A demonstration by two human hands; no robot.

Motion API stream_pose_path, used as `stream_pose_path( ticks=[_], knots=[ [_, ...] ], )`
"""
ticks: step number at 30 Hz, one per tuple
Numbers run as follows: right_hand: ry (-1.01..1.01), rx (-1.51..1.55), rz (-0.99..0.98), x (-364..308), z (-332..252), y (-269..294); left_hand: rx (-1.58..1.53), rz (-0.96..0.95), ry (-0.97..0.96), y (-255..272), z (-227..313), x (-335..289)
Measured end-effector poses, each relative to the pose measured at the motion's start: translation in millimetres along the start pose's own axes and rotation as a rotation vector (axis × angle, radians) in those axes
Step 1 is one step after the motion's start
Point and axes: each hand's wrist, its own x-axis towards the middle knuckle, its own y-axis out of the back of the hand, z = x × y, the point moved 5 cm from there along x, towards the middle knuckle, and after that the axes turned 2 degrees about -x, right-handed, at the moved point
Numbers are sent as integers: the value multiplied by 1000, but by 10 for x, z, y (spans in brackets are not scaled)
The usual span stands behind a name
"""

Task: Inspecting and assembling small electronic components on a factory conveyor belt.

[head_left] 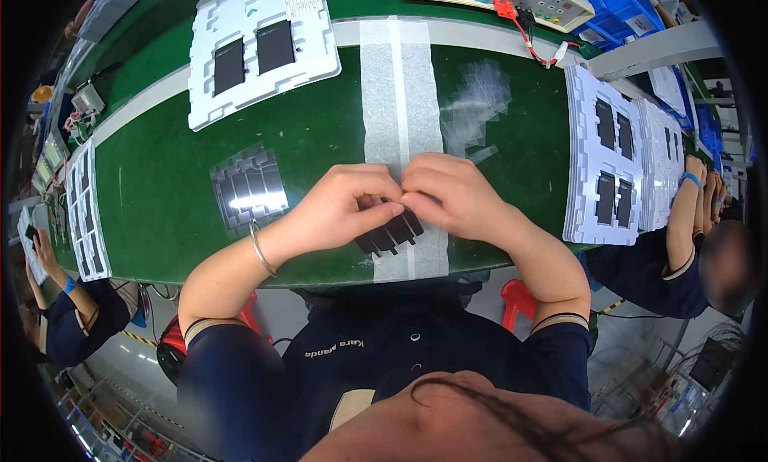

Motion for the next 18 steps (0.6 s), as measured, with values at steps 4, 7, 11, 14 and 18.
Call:
stream_pose_path(
  ticks=[4, 7, 11, 14, 18],
  knots=[
    [-181, 362, -5, 28, 128, 71, -300, 9, 111, 11, -149, -17],
    [-479, 540, 29, -23, 374, 155, -360, 79, 157, 111, -181, -43],
    [-560, 577, 309, -25, 654, 565, -506, 201, 126, 382, -94, -79],
    [-679, 419, 447, -71, 896, 787, -508, 250, 134, 457, -11, -52],
    [-499, -496, 384, 12, 895, 841, 133, 86, 120, 375, 7, 106]
  ],
)
